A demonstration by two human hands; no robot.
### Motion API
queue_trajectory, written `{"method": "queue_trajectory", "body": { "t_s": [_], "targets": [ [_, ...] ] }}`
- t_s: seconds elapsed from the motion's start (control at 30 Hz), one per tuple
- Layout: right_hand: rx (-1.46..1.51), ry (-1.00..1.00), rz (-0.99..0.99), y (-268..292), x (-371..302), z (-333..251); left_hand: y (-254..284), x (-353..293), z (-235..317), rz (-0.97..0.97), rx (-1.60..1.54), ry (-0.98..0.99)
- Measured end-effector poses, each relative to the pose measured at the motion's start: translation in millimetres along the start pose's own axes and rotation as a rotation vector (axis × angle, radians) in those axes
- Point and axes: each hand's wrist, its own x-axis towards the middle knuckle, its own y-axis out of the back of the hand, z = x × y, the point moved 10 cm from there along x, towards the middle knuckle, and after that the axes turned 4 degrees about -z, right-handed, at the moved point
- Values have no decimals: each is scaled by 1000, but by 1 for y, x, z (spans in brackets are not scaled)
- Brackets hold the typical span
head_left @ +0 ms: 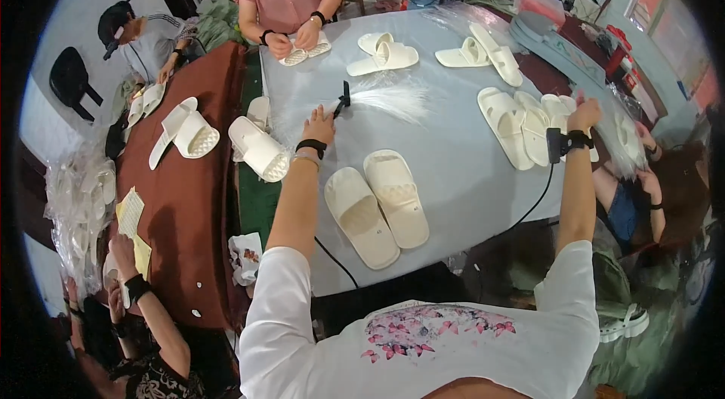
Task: Assemble and inspect components of white foam slippers by hand.
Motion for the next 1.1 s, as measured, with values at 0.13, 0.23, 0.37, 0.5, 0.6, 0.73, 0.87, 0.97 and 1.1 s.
{"method": "queue_trajectory", "body": {
  "t_s": [0.13,0.23,0.37,0.5,0.6,0.73,0.87,0.97,1.1],
  "targets": [
    [863,-122,130,73,-43,-160,23,-32,0,96,46,-76],
    [887,53,44,111,-80,-224,87,-74,33,521,-189,-250],
    [557,147,-258,118,-184,-269,119,-163,121,175,-740,-408],
    [681,258,-965,79,-314,-336,107,-280,190,-392,-1379,-666],
    [768,145,-1229,75,-374,-345,103,-301,151,-99,-1802,-306],
    [769,-138,-1398,72,-410,-301,65,-341,41,530,-2190,62],
    [851,-941,-1146,66,-406,-213,45,-385,-26,803,-2132,253],
    [1138,-1276,-911,59,-398,-207,28,-374,3,517,-2103,274],
    [1485,-1390,-906,39,-396,-203,-4,-348,80,-125,-1864,252]
  ]
}}
